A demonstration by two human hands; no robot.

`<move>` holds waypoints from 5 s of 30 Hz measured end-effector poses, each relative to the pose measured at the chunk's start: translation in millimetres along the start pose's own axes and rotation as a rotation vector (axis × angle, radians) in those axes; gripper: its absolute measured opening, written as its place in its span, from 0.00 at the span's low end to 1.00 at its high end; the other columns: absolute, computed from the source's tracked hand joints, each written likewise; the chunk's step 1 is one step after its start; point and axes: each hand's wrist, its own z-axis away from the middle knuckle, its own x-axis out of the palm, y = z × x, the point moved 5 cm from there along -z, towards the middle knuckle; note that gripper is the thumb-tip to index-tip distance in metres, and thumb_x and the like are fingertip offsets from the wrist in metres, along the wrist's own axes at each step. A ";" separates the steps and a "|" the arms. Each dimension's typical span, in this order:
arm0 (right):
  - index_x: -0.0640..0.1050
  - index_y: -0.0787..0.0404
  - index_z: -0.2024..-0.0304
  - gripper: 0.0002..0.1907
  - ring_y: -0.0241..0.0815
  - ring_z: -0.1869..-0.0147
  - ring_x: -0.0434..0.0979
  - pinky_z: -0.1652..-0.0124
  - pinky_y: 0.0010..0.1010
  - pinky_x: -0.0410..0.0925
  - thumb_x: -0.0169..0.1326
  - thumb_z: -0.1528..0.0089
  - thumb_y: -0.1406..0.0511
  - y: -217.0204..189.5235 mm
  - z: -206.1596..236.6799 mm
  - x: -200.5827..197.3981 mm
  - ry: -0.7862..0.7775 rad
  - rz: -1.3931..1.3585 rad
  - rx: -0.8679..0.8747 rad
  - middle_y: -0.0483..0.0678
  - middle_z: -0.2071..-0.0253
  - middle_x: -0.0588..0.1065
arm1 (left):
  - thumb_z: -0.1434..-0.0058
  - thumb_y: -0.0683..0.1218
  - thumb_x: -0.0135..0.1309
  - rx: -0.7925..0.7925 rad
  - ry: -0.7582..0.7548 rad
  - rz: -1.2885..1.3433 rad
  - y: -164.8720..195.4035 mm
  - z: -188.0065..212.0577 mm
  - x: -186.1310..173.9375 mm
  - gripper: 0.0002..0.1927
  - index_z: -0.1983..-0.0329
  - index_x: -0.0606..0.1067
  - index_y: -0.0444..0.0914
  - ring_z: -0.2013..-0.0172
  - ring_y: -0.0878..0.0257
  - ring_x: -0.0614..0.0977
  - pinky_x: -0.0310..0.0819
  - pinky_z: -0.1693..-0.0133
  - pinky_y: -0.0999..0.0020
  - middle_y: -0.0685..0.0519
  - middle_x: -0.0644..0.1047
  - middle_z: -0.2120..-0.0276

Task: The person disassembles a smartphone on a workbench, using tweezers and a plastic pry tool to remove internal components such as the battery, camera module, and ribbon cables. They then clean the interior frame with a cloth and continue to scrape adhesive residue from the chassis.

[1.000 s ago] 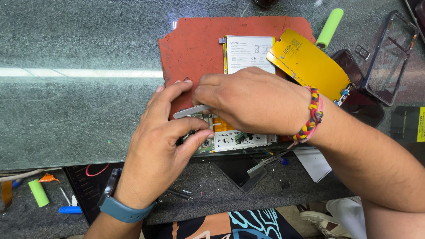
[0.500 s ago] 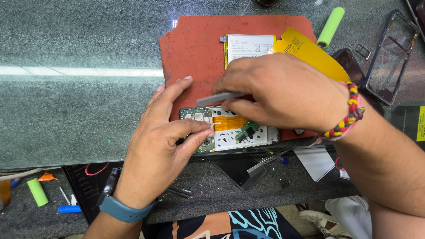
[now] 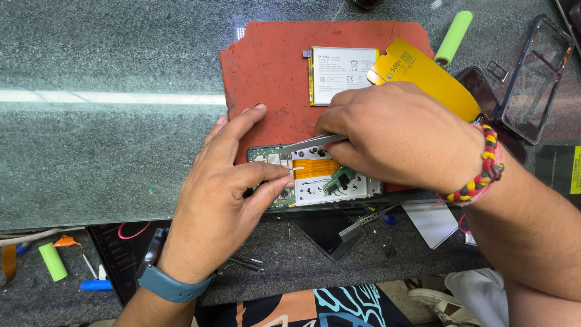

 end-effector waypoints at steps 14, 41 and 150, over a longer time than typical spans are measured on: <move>0.82 0.58 0.59 0.18 0.58 0.61 0.80 0.63 0.49 0.70 0.62 0.47 0.56 10.3 13.5 0.3 0.027 -0.029 0.139 0.51 0.67 0.79 | 0.44 0.49 0.66 0.000 -0.007 -0.013 -0.4 0.4 0.7 0.09 0.63 0.85 0.41 0.35 0.47 0.72 0.56 0.30 0.43 0.43 0.70 0.35; 0.82 0.59 0.64 0.18 0.58 0.62 0.79 0.62 0.50 0.70 0.63 0.46 0.53 11.8 16.8 -3.7 -0.006 0.084 0.154 0.53 0.67 0.78 | 0.44 0.50 0.66 -0.002 -0.011 -0.024 -0.6 0.4 0.9 0.09 0.63 0.85 0.42 0.34 0.48 0.72 0.56 0.30 0.43 0.43 0.71 0.35; 0.69 0.63 0.55 0.16 0.40 0.54 0.83 0.49 0.33 0.81 0.64 0.36 0.77 -13.4 77.4 71.6 0.888 -0.929 -0.130 0.50 0.57 0.73 | 0.44 0.48 0.66 -0.013 0.004 0.003 1.7 1.6 1.9 0.07 0.63 0.85 0.43 0.34 0.48 0.72 0.57 0.29 0.46 0.49 0.78 0.48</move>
